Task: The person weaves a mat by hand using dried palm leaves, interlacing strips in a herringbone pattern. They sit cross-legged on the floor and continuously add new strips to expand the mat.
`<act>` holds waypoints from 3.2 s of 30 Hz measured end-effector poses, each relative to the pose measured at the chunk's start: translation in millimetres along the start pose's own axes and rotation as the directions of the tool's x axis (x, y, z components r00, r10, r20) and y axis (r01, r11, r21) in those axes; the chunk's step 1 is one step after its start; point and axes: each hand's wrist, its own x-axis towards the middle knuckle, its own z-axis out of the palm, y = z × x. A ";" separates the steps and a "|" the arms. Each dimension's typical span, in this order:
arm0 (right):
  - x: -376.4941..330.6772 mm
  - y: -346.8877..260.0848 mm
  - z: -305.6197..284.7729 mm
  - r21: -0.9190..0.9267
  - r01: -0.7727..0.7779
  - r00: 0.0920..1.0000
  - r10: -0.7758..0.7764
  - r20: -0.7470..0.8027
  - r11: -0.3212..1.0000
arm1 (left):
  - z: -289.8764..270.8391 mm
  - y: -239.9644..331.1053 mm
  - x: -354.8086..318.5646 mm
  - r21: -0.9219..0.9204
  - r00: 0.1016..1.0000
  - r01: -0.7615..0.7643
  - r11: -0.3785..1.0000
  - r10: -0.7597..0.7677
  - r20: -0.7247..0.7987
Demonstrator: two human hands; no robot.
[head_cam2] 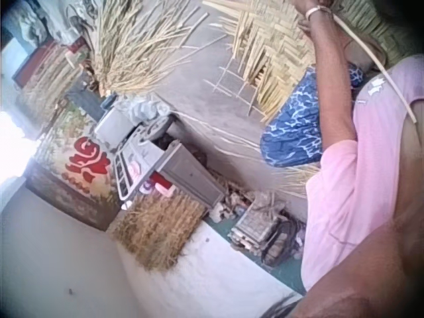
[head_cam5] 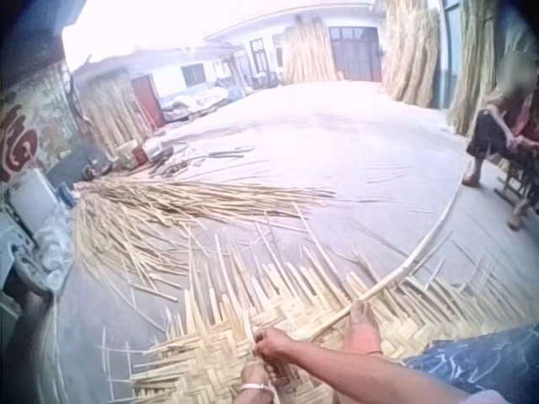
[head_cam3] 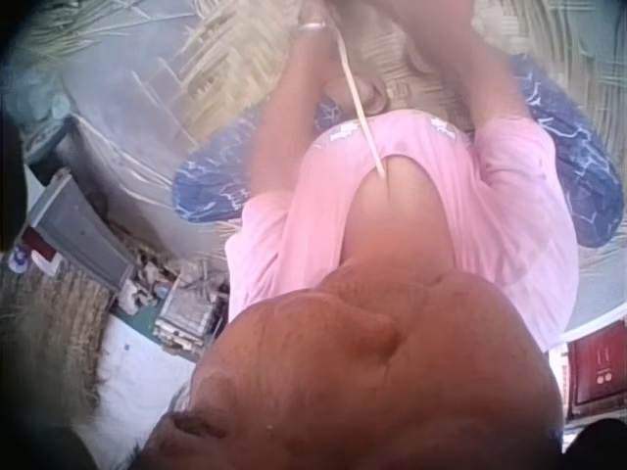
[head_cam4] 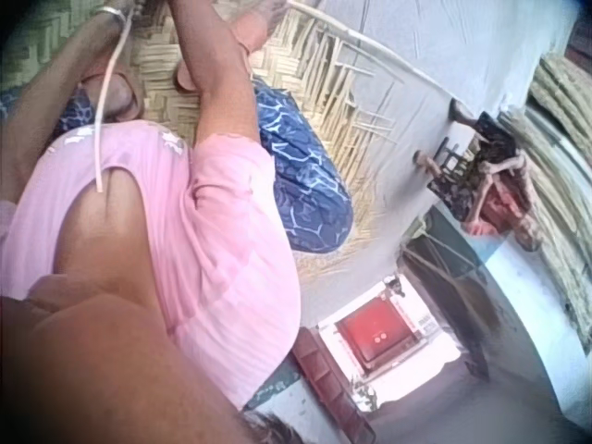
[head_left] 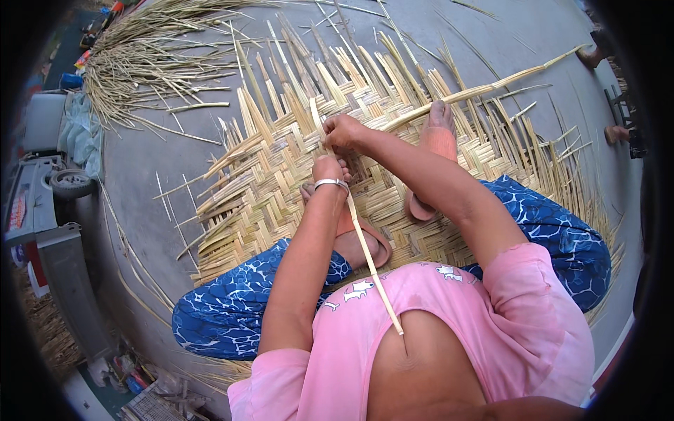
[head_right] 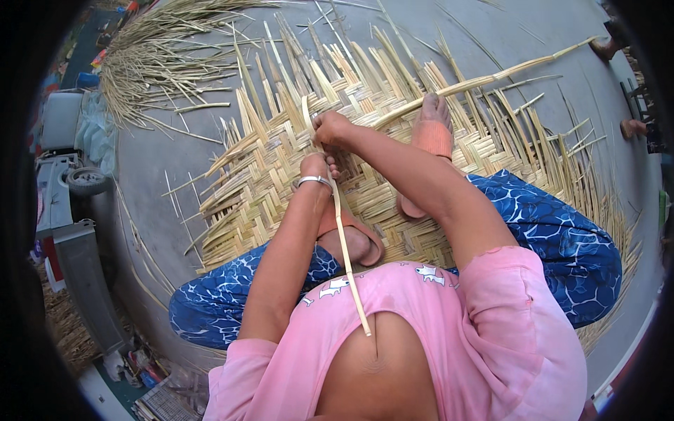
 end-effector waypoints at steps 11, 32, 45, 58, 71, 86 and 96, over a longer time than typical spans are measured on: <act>-2.5 9.0 10.5 0.346 0.110 0.994 -0.100 -0.049 0.932 | 3.1 7.3 20.2 -0.217 0.999 -0.033 0.976 0.028 -0.027; -16.1 -10.5 -9.7 0.612 -0.053 0.991 -0.035 0.131 0.789 | -27.1 42.2 17.6 0.123 0.955 -0.296 0.947 0.298 0.004; 7.3 -11.9 -39.2 0.009 -0.046 0.950 0.041 0.311 0.999 | -41.4 48.7 61.5 0.619 0.831 -0.476 0.625 0.549 0.085; 11.9 -6.4 -24.9 -0.142 0.331 0.935 -0.304 0.182 0.933 | -41.8 45.8 57.3 0.624 0.837 -0.456 0.635 0.543 0.060; 22.8 -11.8 -33.4 -0.064 0.295 0.950 -0.285 0.126 0.953 | -35.8 46.6 53.0 0.646 0.836 -0.440 0.624 0.548 0.040; 19.7 16.7 -21.2 -0.387 0.376 0.904 -0.426 -0.047 0.842 | -34.8 46.1 57.2 0.704 0.814 -0.427 0.568 0.581 0.025; 18.6 13.3 -25.6 -0.244 0.336 0.930 -0.361 -0.064 0.910 | -32.7 47.8 52.4 0.776 0.833 -0.344 0.529 0.553 -0.008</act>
